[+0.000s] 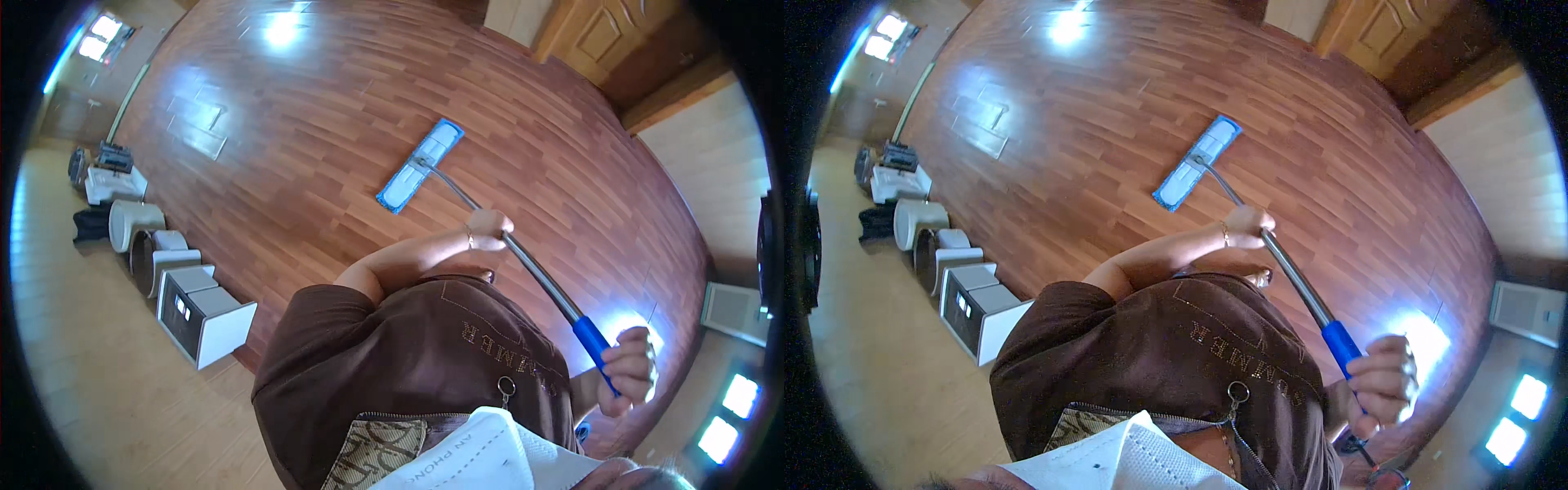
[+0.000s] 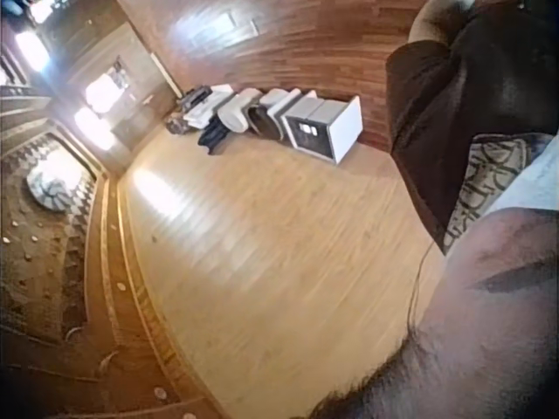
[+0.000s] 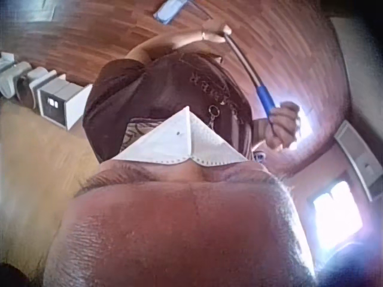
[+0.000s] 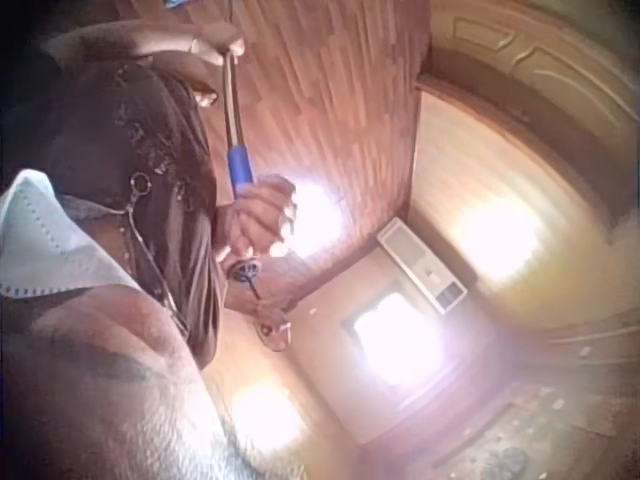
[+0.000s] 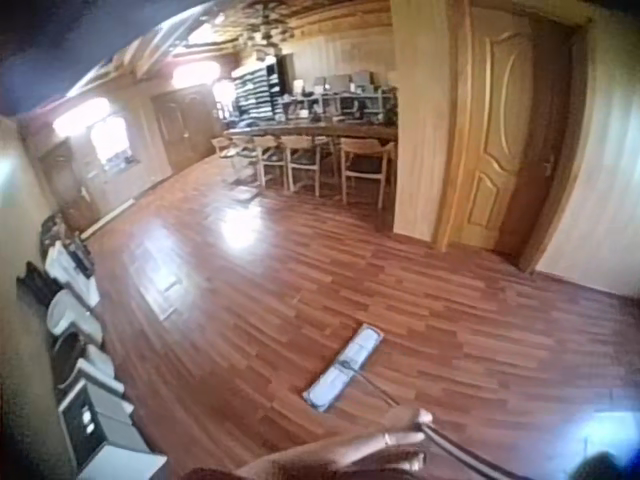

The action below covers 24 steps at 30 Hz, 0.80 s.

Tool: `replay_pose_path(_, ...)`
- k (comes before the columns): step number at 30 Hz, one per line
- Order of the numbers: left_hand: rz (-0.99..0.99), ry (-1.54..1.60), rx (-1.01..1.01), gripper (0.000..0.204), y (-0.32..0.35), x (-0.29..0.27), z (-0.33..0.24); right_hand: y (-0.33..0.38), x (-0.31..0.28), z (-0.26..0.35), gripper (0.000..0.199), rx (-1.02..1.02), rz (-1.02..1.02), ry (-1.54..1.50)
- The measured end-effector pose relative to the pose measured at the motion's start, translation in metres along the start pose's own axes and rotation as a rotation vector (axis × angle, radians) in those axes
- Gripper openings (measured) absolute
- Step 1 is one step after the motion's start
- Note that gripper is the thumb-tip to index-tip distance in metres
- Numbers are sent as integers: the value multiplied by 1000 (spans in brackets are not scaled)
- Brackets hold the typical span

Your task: The person cleans the wooden floor by wiping it across different areas of the room using a flat mop.

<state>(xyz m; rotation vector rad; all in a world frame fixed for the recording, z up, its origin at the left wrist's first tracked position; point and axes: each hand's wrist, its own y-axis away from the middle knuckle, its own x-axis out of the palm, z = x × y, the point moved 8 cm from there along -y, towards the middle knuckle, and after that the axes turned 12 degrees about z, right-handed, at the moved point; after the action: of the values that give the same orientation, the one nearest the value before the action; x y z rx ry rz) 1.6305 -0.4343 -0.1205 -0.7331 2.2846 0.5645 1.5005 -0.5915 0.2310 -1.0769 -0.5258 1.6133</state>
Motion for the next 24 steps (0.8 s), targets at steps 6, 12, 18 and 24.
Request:
replay_pose_path(6, -108, -64, -222, 29, -51, 44, 52, 76, -25, -90, 31, 181, 61, -317)
replay_pose_path(12, -377, -143, -351, 35, -53, 76, 90, 130, -40, -153, 11, 320, 305, -616)
replay_pose_path(18, -719, 369, -426, 31, -45, 82, 78, 119, -95, -192, 19, 320, 525, -869)
replay_pose_path(24, -698, 33, -754, 31, -111, 20, -24, 54, -184, -239, 14, 332, 782, -904)
